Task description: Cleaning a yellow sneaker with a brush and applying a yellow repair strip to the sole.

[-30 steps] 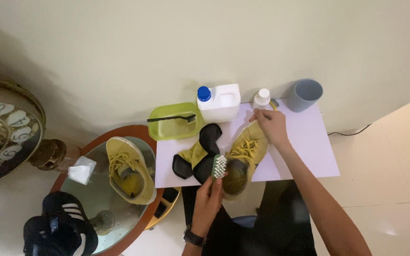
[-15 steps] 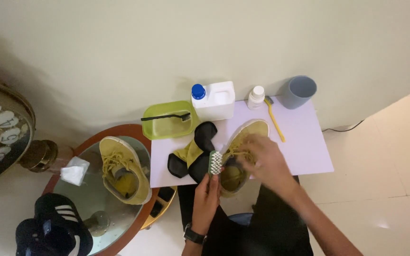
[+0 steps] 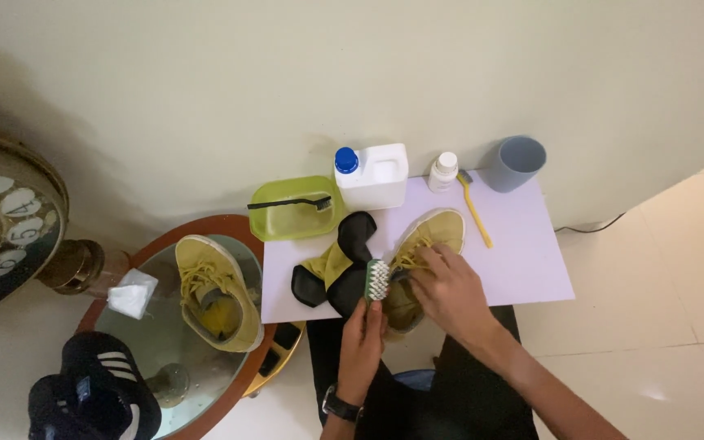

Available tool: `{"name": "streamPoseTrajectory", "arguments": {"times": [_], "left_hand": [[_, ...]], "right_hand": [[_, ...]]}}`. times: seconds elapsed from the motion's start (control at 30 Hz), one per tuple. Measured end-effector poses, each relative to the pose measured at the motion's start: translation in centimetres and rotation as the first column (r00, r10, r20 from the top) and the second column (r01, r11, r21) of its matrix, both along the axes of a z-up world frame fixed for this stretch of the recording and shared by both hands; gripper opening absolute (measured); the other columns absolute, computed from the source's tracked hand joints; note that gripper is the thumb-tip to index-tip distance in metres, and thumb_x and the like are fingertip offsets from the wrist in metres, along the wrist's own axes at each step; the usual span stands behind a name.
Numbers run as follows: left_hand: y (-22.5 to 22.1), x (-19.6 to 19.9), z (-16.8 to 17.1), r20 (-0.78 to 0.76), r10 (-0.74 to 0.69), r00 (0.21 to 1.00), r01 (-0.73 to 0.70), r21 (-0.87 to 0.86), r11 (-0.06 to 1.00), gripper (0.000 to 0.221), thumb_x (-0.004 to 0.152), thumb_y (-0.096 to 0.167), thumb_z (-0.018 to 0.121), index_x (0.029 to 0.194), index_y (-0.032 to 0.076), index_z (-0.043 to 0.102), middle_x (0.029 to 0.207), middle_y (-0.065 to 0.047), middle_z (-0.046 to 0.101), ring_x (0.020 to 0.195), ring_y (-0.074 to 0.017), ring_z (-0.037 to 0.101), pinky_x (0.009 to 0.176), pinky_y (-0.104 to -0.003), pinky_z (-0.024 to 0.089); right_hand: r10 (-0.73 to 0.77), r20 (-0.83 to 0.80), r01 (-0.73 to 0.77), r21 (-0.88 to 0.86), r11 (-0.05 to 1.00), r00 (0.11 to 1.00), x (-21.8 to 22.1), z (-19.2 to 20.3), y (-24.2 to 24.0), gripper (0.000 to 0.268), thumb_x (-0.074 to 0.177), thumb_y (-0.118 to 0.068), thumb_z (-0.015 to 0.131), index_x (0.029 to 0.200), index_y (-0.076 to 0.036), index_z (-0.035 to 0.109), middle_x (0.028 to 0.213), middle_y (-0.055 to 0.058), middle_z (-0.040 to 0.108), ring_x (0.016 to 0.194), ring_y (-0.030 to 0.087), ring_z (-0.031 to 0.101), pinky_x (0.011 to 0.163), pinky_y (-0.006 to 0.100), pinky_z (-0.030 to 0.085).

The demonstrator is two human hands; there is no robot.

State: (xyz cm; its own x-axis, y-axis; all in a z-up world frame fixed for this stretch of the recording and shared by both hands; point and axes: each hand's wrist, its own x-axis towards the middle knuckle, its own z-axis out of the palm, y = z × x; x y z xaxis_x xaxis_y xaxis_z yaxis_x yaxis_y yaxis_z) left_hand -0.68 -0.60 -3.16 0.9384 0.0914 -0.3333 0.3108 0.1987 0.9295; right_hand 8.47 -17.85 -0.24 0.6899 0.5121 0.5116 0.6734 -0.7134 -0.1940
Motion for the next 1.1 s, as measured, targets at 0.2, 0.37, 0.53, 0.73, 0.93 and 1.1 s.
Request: {"name": "streamPoseTrajectory", "arguments": {"times": [0.2, 0.37, 0.53, 0.73, 0.93, 1.1], "left_hand": [[0.2, 0.3, 1.1, -0.046, 0.026, 0.999, -0.020, 0.124, 0.992, 0.032, 0.103, 0.044, 0.053, 0.108, 0.014, 0.064, 0.071, 0.005, 0.039, 0.055, -0.0060, 0.036, 0.048, -0.027, 0.029], [1.0, 4.0, 2.9, 0.105, -0.096, 0.990, 0.041, 0.437, 0.898, 0.052, 0.095, 0.042, 0.066, 0.127, 0.003, 0.061, 0.086, -0.009, 0.066, 0.083, -0.0179, 0.064, 0.074, -0.031, 0.051], [-0.1, 8.8, 2.8, 0.262, -0.359, 0.896, 0.111, 0.650, 0.752, 0.053, 0.093, 0.024, 0.077, 0.136, 0.002, 0.056, 0.122, -0.019, 0.063, 0.109, -0.0432, 0.066, 0.087, -0.056, 0.058], [-0.5, 9.6, 0.1, 0.336, -0.343, 0.877, -0.041, 0.763, 0.645, 0.017, 0.089, 0.011, 0.077, 0.105, 0.007, 0.073, 0.108, -0.006, 0.069, 0.095, -0.0330, 0.073, 0.080, -0.044, 0.062], [-0.4, 9.4, 0.0, 0.364, -0.253, 0.897, -0.054, 0.656, 0.753, 0.008, 0.096, 0.009, 0.070, 0.102, 0.003, 0.073, 0.089, -0.014, 0.069, 0.093, -0.0383, 0.072, 0.077, -0.051, 0.060], [0.3, 11.2, -0.6, 0.407, -0.312, 0.858, -0.012, 0.625, 0.780, 0.006, 0.095, 0.011, 0.074, 0.097, 0.006, 0.076, 0.085, -0.013, 0.073, 0.085, -0.0312, 0.074, 0.072, -0.044, 0.061]], "right_hand": [[0.133, -0.503, -0.002, 0.253, 0.968, 0.854, 3.5, -0.7, -2.3, 0.008, 0.087, -0.010, 0.071, 0.095, -0.012, 0.073, 0.092, 0.004, 0.077, 0.076, 0.022, 0.073, 0.068, 0.035, 0.056], [0.127, -0.691, 0.124, 0.301, 0.945, 0.711, 5.1, 0.8, -2.1, 0.010, 0.084, -0.013, 0.074, 0.092, -0.012, 0.079, 0.088, 0.008, 0.080, 0.079, 0.026, 0.074, 0.072, 0.038, 0.058], [0.071, -0.660, 0.163, 0.286, 0.944, 0.748, 4.8, -0.7, -1.4, 0.017, 0.077, -0.012, 0.078, 0.093, -0.012, 0.079, 0.083, 0.014, 0.080, 0.084, 0.037, 0.077, 0.077, 0.044, 0.059], [-0.080, -0.634, 0.371, 0.342, 0.863, 0.769, 0.0, -1.7, 0.0, 0.028, 0.076, -0.025, 0.085, 0.101, -0.017, 0.075, 0.088, 0.008, 0.078, 0.089, 0.030, 0.076, 0.080, 0.043, 0.059], [-0.226, -0.504, 0.369, 0.204, 0.907, 0.834, -2.4, -0.5, 1.7, 0.045, 0.085, 0.001, 0.071, 0.128, 0.001, 0.057, 0.124, 0.022, 0.061, 0.127, 0.039, 0.059, 0.111, 0.048, 0.046], [-0.162, -0.437, 0.372, 0.450, 0.812, 0.885, -0.4, -3.1, -0.1, 0.030, 0.083, 0.006, 0.074, 0.110, -0.006, 0.074, 0.093, 0.012, 0.075, 0.084, 0.030, 0.075, 0.072, 0.039, 0.061]]}}
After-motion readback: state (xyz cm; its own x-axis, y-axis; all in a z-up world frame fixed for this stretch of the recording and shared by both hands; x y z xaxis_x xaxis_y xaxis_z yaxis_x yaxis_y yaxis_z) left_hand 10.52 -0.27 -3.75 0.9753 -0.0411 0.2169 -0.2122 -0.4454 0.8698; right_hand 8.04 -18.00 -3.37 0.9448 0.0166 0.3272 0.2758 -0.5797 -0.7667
